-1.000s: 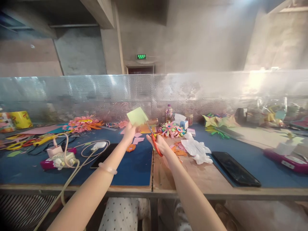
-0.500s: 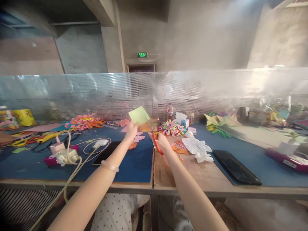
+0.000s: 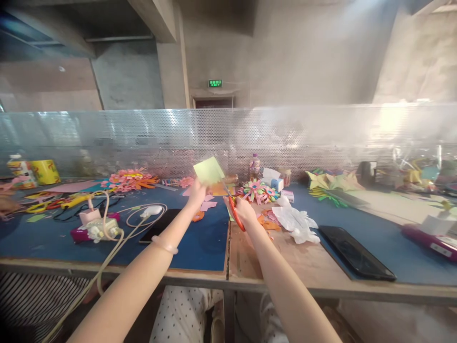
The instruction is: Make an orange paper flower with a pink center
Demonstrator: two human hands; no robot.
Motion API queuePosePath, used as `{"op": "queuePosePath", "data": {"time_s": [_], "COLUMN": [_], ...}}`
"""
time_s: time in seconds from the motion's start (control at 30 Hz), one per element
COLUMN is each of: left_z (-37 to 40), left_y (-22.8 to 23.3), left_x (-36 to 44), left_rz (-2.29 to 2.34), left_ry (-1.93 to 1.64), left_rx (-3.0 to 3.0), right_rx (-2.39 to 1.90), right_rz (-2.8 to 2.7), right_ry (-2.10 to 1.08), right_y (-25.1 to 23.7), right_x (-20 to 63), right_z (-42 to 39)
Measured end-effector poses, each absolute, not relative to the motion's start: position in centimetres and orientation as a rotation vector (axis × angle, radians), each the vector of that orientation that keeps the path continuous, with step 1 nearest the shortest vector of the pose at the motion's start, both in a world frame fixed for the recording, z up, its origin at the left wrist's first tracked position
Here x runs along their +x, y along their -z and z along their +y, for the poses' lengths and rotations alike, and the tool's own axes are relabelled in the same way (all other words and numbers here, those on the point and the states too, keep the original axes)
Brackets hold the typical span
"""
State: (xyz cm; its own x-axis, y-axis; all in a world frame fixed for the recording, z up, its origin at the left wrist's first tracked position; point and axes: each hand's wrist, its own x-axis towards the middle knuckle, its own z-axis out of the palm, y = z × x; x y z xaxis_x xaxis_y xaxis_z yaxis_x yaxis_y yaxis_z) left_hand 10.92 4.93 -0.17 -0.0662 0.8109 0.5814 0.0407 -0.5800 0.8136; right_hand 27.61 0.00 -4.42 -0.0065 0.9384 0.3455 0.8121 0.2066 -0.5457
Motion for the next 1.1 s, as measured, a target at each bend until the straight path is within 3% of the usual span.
{"op": "queuePosePath", "data": {"time_s": [1.1], "left_z": [4.93], "left_y": [0.22], "left_x": [11.58], "left_rz": [0.913], "left_ry": [-1.545], "left_rx": [1.59], "right_rx": [-1.411], "right_rz": [-1.798], "right_ry": [-0.401], "right_y": [4.39], "right_x": [27.04], "right_z": [-0.11]}}
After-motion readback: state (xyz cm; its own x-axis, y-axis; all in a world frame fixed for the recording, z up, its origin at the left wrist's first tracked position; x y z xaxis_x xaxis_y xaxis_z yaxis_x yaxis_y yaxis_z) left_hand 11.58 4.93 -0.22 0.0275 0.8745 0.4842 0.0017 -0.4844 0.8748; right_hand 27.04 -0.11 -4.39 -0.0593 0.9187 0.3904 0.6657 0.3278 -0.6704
